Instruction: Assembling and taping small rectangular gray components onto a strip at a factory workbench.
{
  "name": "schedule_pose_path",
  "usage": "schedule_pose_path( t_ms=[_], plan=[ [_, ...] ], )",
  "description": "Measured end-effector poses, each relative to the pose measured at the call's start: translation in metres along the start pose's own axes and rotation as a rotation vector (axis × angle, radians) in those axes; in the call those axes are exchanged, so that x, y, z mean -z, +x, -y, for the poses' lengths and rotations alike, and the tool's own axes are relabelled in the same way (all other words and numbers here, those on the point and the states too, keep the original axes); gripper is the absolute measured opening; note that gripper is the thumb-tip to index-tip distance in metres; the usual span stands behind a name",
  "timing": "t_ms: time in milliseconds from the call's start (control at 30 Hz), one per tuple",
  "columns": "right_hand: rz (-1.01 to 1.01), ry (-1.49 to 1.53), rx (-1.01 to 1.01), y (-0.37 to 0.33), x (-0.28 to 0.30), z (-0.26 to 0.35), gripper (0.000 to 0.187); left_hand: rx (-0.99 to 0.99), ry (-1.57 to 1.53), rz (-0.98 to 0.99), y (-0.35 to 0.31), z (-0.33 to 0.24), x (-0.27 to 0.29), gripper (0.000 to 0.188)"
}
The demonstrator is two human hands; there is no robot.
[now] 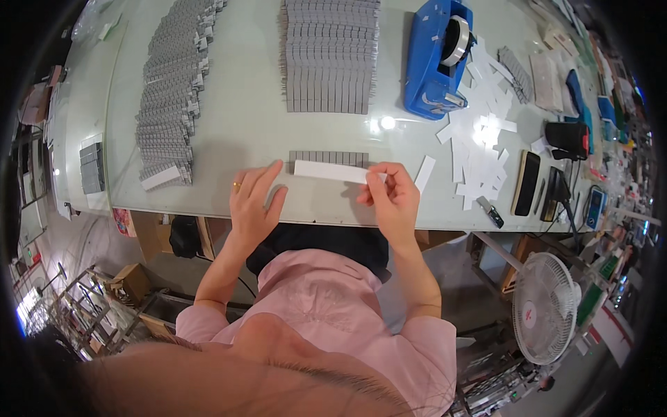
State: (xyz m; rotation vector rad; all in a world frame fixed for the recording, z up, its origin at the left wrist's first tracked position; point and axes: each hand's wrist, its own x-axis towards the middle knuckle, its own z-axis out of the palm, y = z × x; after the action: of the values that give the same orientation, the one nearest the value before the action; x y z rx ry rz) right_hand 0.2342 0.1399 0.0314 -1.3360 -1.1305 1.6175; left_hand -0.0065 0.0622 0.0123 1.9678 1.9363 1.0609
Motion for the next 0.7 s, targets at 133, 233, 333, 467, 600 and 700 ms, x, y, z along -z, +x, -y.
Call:
schedule_pose_path(
  t_ms=[133, 233, 333, 467, 600, 700],
  plan=[
    [0.017, -0.029, -0.069, 0.016, -0.001, 0.001, 0.013, -0.03, 0.175, 0.032, -0.005, 0.003, -0.006, 0.041],
    [0.038, -0.077, -0.094, 0.019, -0.004, 0.0, 0.014, -0.05, 0.239, 0.029, -0.004, 0.004, -0.006, 0.041],
    [0.052, -0.089, -0.102, 0.021, -0.007, -0.001, 0.015, -0.053, 0.239, 0.037, -0.004, 0.004, -0.006, 0.04],
    [0.051, -0.128, -0.116, 0.023, -0.01, -0.002, 0.015, -0.043, 0.232, 0.055, -0.005, 0.004, -0.005, 0.039],
    [0.05, -0.162, -0.118, 0.024, -0.01, -0.004, 0.014, -0.029, 0.231, 0.087, -0.004, 0.004, -0.003, 0.039],
    [0.05, -0.165, -0.132, 0.024, -0.012, -0.003, 0.014, -0.01, 0.22, 0.11, -0.003, 0.003, 0.0, 0.039]
  ],
)
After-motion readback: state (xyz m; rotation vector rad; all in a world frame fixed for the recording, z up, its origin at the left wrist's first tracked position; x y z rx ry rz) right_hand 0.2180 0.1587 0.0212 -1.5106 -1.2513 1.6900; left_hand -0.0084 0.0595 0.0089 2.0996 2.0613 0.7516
